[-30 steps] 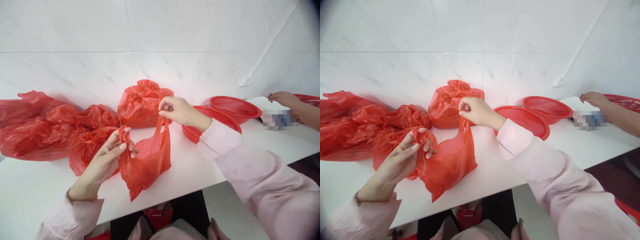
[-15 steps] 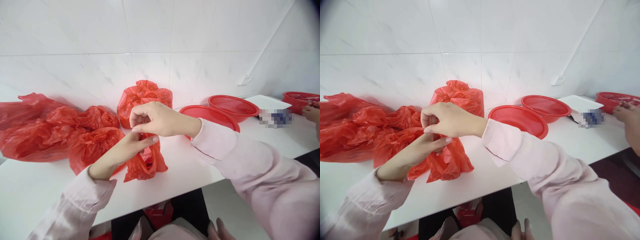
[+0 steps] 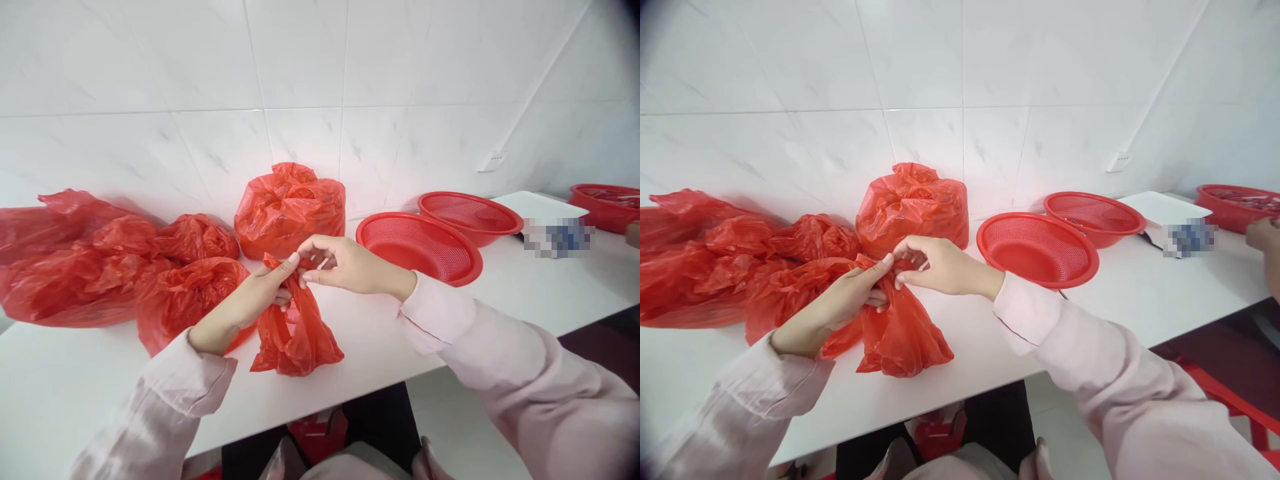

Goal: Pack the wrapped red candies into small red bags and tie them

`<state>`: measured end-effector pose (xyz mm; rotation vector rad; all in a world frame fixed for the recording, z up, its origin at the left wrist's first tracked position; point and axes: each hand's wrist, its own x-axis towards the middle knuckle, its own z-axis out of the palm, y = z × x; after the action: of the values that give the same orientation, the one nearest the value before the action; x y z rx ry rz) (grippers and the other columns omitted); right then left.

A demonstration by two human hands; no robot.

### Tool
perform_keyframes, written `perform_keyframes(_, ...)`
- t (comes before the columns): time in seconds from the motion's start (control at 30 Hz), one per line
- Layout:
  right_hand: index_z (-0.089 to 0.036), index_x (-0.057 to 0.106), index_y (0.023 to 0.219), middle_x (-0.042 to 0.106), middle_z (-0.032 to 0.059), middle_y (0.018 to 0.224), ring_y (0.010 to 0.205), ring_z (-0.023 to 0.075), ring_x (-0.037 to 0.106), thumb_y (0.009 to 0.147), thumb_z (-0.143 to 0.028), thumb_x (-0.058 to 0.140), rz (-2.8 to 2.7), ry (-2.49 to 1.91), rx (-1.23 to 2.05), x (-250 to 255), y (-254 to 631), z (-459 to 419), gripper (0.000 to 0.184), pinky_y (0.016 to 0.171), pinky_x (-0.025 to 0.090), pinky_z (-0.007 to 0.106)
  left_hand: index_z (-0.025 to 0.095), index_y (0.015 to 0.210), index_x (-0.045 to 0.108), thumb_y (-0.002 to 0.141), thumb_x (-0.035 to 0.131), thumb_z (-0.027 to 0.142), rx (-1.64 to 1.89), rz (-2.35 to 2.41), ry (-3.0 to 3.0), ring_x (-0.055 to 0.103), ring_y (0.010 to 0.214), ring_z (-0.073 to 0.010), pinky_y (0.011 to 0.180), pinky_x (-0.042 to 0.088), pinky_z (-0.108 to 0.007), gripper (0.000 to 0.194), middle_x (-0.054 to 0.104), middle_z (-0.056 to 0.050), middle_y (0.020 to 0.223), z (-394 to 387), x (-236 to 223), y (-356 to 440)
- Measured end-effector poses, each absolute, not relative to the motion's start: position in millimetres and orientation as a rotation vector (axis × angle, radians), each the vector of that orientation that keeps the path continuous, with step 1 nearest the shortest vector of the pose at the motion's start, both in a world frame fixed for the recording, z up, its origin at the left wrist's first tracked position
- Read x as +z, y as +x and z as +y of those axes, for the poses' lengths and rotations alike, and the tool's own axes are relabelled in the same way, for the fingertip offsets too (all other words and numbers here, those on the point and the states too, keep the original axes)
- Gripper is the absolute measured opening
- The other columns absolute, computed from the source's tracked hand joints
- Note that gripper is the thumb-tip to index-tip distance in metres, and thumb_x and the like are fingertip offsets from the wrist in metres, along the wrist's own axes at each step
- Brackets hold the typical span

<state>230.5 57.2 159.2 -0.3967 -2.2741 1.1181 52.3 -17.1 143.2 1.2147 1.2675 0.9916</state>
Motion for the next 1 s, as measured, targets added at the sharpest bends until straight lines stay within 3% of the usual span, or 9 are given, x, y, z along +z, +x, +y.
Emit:
perform_keyframes(0.13, -0.017, 0.057, 0.083, 0.063, -0.0009, 0.076, 0.070, 0.0103, 0.058, 0.084, -0.018, 0.059, -2.123, -0.507, 1.107, 152.6, 235.2, 45.4, 0.003, 0.066, 0.048, 0.026, 0.019, 0.076, 0.056, 0.093, 0.045, 0.055, 1.009, 1.183, 1.268, 0.039, 0.042, -0.0083, 0.050, 0.039, -0.021, 0.042, 0.042, 0.007, 0.046, -13.7, 139.1, 52.4)
perform_keyframes(0.27, -0.017, 0.060, 0.084, 0.065, -0.0002, 0.083, 0.073, 0.0102, 0.059, 0.084, -0.019, 0.061, -2.219, -0.403, 1.158, 161.2, 248.6, 23.1, 0.002, 0.068, 0.049, 0.025, 0.018, 0.079, 0.063, 0.095, 0.046, 0.046, 1.046, 1.098, 1.432, 0.058, 0.061, -0.0124, 0.063, 0.048, -0.024, 0.037, 0.064, 0.000, 0.067, -17.6, 141.8, 49.4)
perform_keyframes(0.33, -0.018, 0.061, 0.083, 0.066, 0.0003, 0.085, 0.076, 0.0112, 0.061, 0.085, -0.021, 0.062, -2.231, -0.366, 1.166, 160.6, 251.2, 20.1, 0.004, 0.073, 0.050, 0.026, 0.017, 0.076, 0.066, 0.092, 0.054, 0.039, 0.942, 1.120, 1.567, 0.061, 0.070, -0.0146, 0.070, 0.050, -0.026, 0.030, 0.067, -0.001, 0.073, -21.0, 144.9, 48.2)
perform_keyframes(0.47, -0.018, 0.062, 0.097, 0.066, 0.0031, 0.094, 0.091, 0.0139, 0.062, 0.093, -0.025, 0.051, -2.022, -0.443, 1.126, 138.6, 238.8, 37.3, 0.014, 0.086, 0.049, 0.031, 0.020, 0.091, 0.073, 0.086, 0.060, 0.025, 0.730, 1.179, 1.838, 0.063, 0.082, -0.0169, 0.075, 0.049, -0.027, 0.015, 0.071, -0.003, 0.090, -26.4, 146.7, 50.9)
perform_keyframes(0.6, -0.017, 0.063, 0.108, 0.066, 0.0056, 0.101, 0.103, 0.0161, 0.062, 0.097, -0.025, 0.042, -1.993, -0.425, 1.425, 106.1, 222.2, 54.6, 0.025, 0.096, 0.046, 0.036, 0.020, 0.080, 0.070, 0.079, 0.051, 0.007, 0.758, 1.394, 2.083, 0.055, 0.057, -0.0113, 0.055, 0.042, -0.022, 0.023, 0.064, 0.002, 0.068, -31.5, 139.2, 55.3)
perform_keyframes(0.7, -0.020, 0.061, 0.114, 0.063, 0.0051, 0.117, 0.115, 0.0163, 0.057, 0.095, -0.024, 0.045, -1.947, -0.331, 1.614, 92.8, 219.7, 54.3, 0.026, 0.103, 0.042, 0.037, 0.018, 0.073, 0.061, 0.068, 0.045, -0.004, 0.996, 1.558, 2.304, 0.057, 0.061, -0.0107, 0.055, 0.040, -0.021, 0.028, 0.063, 0.003, 0.070, -34.7, 131.8, 54.9)
perform_keyframes(0.83, -0.020, 0.058, 0.114, 0.065, 0.0018, 0.097, 0.088, 0.0132, 0.063, 0.093, -0.024, 0.051, -2.013, -0.292, 1.659, 95.9, 226.0, 47.6, 0.022, 0.085, 0.051, 0.032, 0.018, 0.094, 0.060, 0.080, 0.049, 0.001, 1.255, 1.492, 2.442, 0.064, 0.092, -0.0151, 0.069, 0.050, -0.023, 0.025, 0.065, -0.005, 0.108, -35.9, 126.8, 50.7)
perform_keyframes(0.9, -0.017, 0.059, 0.102, 0.063, 0.0009, 0.086, 0.078, 0.0122, 0.061, 0.095, -0.027, 0.049, -2.063, -0.293, 1.581, 103.1, 231.6, 43.9, 0.015, 0.076, 0.051, 0.029, 0.019, 0.111, 0.060, 0.088, 0.050, 0.009, 1.216, 1.443, 2.505, 0.064, 0.100, -0.0164, 0.078, 0.053, -0.026, 0.027, 0.064, -0.007, 0.115, -36.1, 124.7, 46.8)
perform_keyframes(1.0, -0.017, 0.059, 0.088, 0.066, 0.0025, 0.086, 0.082, 0.0128, 0.062, 0.098, -0.031, 0.044, -2.217, -0.313, 1.284, 112.9, 244.0, 39.7, 0.023, 0.077, 0.048, 0.028, 0.021, 0.124, 0.057, 0.095, 0.047, 0.017, 1.048, 1.422, 2.631, 0.065, 0.101, -0.0177, 0.084, 0.053, -0.030, 0.031, 0.068, -0.007, 0.115, -38.4, 117.3, 37.5)
